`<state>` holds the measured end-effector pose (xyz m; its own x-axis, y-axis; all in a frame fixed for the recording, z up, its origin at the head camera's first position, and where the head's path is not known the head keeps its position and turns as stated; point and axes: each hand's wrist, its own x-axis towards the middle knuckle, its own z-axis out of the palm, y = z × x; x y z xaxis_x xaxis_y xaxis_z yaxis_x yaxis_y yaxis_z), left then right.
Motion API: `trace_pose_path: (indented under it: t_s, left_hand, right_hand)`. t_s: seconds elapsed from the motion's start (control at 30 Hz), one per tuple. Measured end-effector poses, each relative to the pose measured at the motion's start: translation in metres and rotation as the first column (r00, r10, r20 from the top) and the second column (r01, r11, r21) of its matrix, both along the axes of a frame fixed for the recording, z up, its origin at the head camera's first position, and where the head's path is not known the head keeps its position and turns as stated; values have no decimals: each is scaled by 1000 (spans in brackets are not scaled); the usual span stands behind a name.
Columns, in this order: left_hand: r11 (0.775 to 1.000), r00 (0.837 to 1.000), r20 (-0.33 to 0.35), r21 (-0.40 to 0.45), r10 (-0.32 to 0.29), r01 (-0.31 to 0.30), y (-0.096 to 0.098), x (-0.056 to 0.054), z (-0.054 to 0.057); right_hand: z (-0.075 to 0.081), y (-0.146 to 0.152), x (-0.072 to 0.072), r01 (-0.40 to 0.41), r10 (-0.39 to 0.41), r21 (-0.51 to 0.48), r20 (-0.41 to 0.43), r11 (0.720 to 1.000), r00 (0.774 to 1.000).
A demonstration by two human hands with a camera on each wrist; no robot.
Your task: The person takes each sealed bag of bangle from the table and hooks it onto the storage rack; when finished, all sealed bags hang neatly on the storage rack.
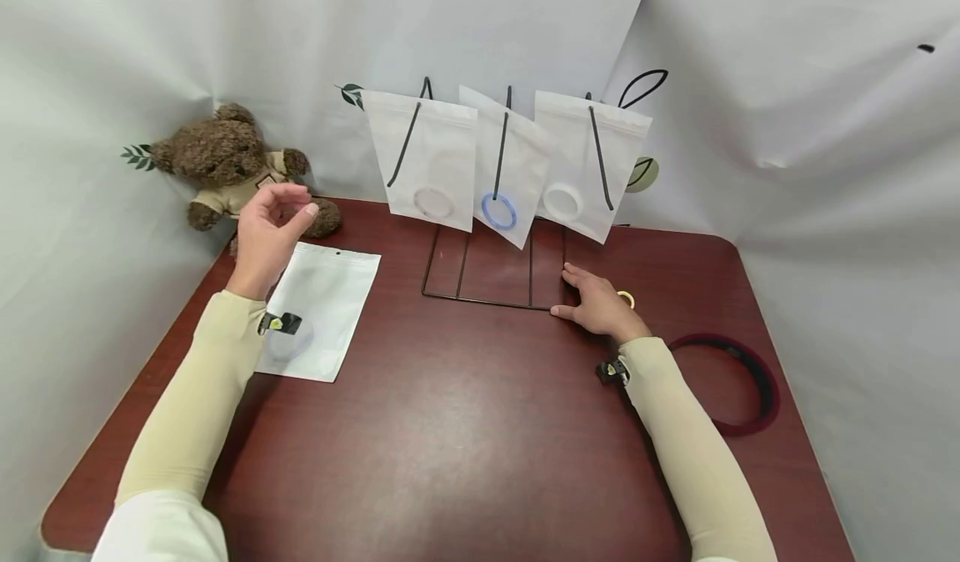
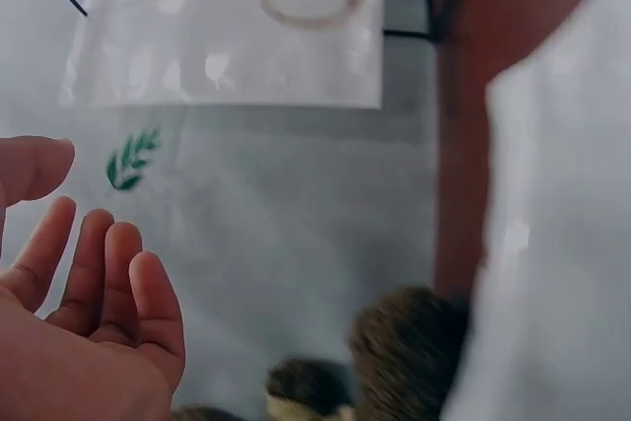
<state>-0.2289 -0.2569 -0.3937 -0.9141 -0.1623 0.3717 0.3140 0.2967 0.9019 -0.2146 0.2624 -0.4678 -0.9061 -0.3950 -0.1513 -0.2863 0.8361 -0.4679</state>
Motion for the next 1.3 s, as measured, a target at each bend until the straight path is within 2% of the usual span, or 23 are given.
trace_pose_path:
  t_s: [0.13,0.23,0.33,0.43,0.5,0.6,0.67,0.7,0.77,0.83,0.9,1.0,1.07,1.13,1.23,1.3]
  left_hand:
    - [999,994,109,-34,9,-5,-11,7,-18]
    - [996,976,217,-83,-7,26,-21,10,-30]
    - [991,950,312,-120,-26,67,-31,12,-37]
    - [971,906,420,-193,-50,143,-42,11,-43]
    - [932,868,492,-283,-62,227,-47,9,-47]
    - [833,826,558,-416,-83,364,-48,4,-51]
    - [766,806,585,-478,-87,430,-46,1,-53]
    - [740,797,598,-498,-84,452,-44,0,-53]
    - [706,781,620,-522,-69,477,-42,0,-54]
    - [687,773,633,-542,-44,484,-40,1,-56]
    - [674,766,642,-554,-28,489,-39,1,-58]
    - [654,767,641,-572,-22,496,-36,3,-60]
    - [649,767,642,-574,-21,498,-33,5,-60]
    - [662,768,640,-566,-24,491,-31,6,-60]
    - [695,769,639,-538,-34,478,-31,4,-62]
    - [706,770,637,-525,-44,475,-32,2,-64]
  right_hand:
    - [3,1,1,-1,1,2,0,1000,1000]
    - [5,2,1,6,-6,3,-3,1000,1000]
    - [5,2,0,5,-5,-2,-7,1000,1000]
    - [4,1,0,-3,3,-1,-6,1000,1000]
    - [3,1,0,-5,5,-1,-3,1000,1000]
    - [1,2,2,-1,1,2,0,1000,1000]
    - [1,3,3,5,-5,2,2,1000,1000]
    - [0,3,3,5,-5,3,0,1000,1000]
    - [0,3,4,2,-2,3,-2,1000,1000]
    - [0,3,4,-5,5,1,-8,1000,1000]
    - [0,2,3,-12,12,2,-13,1000,1000]
    - [0,2,3,-15,15,6,-17,1000,1000]
    - [1,1,3,-13,13,8,-15,1000,1000]
    - [1,1,3,-11,11,8,-12,1000,1000]
    - [1,1,2,-12,12,6,-12,1000,1000]
    - [0,1,2,-12,12,5,-15,1000,1000]
